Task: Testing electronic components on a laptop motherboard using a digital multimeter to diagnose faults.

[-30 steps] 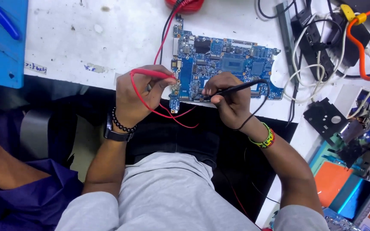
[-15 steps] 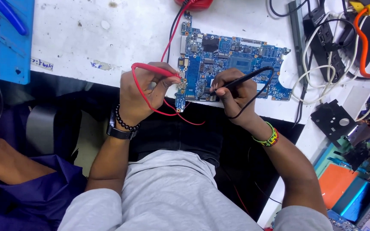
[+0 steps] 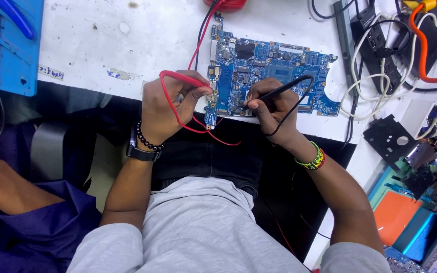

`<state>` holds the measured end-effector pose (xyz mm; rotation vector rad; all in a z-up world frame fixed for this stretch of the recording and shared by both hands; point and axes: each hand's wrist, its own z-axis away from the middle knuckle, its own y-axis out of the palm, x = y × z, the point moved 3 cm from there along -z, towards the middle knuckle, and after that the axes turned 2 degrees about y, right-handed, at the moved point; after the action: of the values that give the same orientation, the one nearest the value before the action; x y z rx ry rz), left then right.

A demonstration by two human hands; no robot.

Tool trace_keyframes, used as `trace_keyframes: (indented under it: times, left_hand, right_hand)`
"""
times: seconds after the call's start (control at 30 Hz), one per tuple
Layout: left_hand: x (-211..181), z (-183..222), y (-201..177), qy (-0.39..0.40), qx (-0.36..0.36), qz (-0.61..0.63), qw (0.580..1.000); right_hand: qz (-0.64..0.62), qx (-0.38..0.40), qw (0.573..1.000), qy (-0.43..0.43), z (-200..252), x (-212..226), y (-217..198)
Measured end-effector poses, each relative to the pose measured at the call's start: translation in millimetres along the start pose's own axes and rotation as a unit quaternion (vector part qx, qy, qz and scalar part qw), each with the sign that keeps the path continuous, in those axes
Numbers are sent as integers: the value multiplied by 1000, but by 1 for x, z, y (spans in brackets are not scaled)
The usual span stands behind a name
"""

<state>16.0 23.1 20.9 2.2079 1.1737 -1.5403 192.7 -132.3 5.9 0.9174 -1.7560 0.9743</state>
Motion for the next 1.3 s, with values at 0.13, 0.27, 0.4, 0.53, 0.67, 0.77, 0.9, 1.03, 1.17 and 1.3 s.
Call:
trace_keyframes:
  times: [0.13, 0.27, 0.4, 0.53, 0.67, 0.77, 0.9, 1.03, 1.17, 1.3]
  left_hand:
    - [1, -1, 3, 6, -1, -21, 1000]
    - [3, 0, 4, -1, -4, -35, 999]
    - [-2, -1, 2, -8, 3, -26, 1000]
    - [1, 1, 2, -13, -1, -18, 1000]
    - [0, -1, 2, -17, 0, -17, 1000]
    - [-3, -1, 2, -12, 1, -19, 1000]
    - [1, 0, 3, -12, -4, -26, 1000]
    - [2, 1, 2, 21, -11, -20, 1000]
    - [3, 2, 0, -7, 5, 21, 1000]
    - [2, 2, -1, -5, 16, 31, 999]
  right_hand:
    - [11, -6, 1000, 6, -2, 4, 0]
    - [3, -17, 1000, 13, 1, 2, 1]
    - [2, -14, 1000, 15, 1, 1, 0]
    - [-3, -11, 1000, 11, -1, 5, 1]
    - [-3, -8, 1000, 14, -1, 4, 2]
    - [0, -8, 1000, 9, 0, 3, 2]
    - [-2, -8, 1000, 7, 0, 3, 0]
    - [-1, 3, 1000, 9, 0, 5, 0]
    - [21, -1, 1000, 7, 1, 6, 1]
    - [28, -10, 1000, 1, 2, 4, -1]
